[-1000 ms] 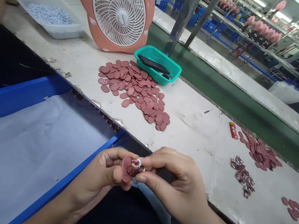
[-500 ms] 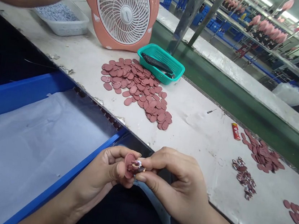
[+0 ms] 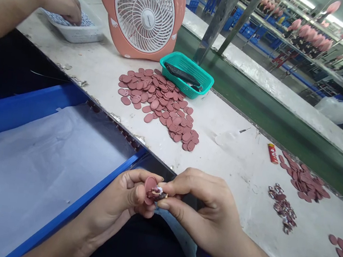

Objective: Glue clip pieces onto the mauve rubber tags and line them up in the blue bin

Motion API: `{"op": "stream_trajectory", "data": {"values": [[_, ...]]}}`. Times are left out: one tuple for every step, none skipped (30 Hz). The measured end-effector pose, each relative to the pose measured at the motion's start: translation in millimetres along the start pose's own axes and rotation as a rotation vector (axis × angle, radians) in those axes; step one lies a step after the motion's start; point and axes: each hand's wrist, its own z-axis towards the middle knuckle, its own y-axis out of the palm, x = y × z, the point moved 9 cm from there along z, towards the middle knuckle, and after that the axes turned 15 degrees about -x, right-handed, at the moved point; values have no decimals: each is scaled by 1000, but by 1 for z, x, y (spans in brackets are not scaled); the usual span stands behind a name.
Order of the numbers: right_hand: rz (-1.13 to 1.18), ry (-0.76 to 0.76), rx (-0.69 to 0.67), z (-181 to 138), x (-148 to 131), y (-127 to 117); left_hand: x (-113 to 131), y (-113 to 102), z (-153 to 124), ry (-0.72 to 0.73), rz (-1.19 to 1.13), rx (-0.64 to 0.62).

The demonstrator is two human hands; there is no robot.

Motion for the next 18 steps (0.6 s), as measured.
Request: {"op": "stream_trajectory", "data": {"values": [[-8,-2,-8,1,-1,0,0,-1,0,-2,2,6],[-16,-4,-16,2,-2,0,-1,-2,-1,-3,4,9],[-23,-7,-22,3,-3,0,-1,-2,-2,-4,5,11],[-30,-11,-25,4,-4,-1,-2,-3,-3,-4,3,12],[-35,-17,-29,4,-6,-1,-2,-3,-4,-5,1,11],[-40,-23,-35,5,-7,0,-3,-3,-5,-6,-2,12],[-43,-27,-42,5,-7,0,-3,-3,-6,-8,-5,13],[-44,-31,-51,5,-8,1,-4,-2,-6,-10,-9,10],[-44,-32,-58,5,-8,1,-4,-2,-6,-11,-13,11],[-43,-34,-60,5,-9,1,-4,-1,-5,-10,-16,7],[-43,-35,-59,6,-9,1,-3,0,-5,-6,-19,5],[-43,-36,-54,6,-10,1,-3,1,-4,-1,-22,3],[-44,-41,-50,7,-10,0,-2,2,-3,6,-24,-1],[-44,-46,-46,7,-11,0,-1,3,-2,11,-24,-2],[-43,-54,-44,8,-13,0,0,4,-2,15,-25,-2],[-41,-65,-44,8,-14,0,1,4,-2,16,-25,-1],[-39,-74,-43,9,-15,0,1,5,-3,14,-25,4],[-37,-82,-43,9,-15,0,1,5,-3,12,-24,9]]}}
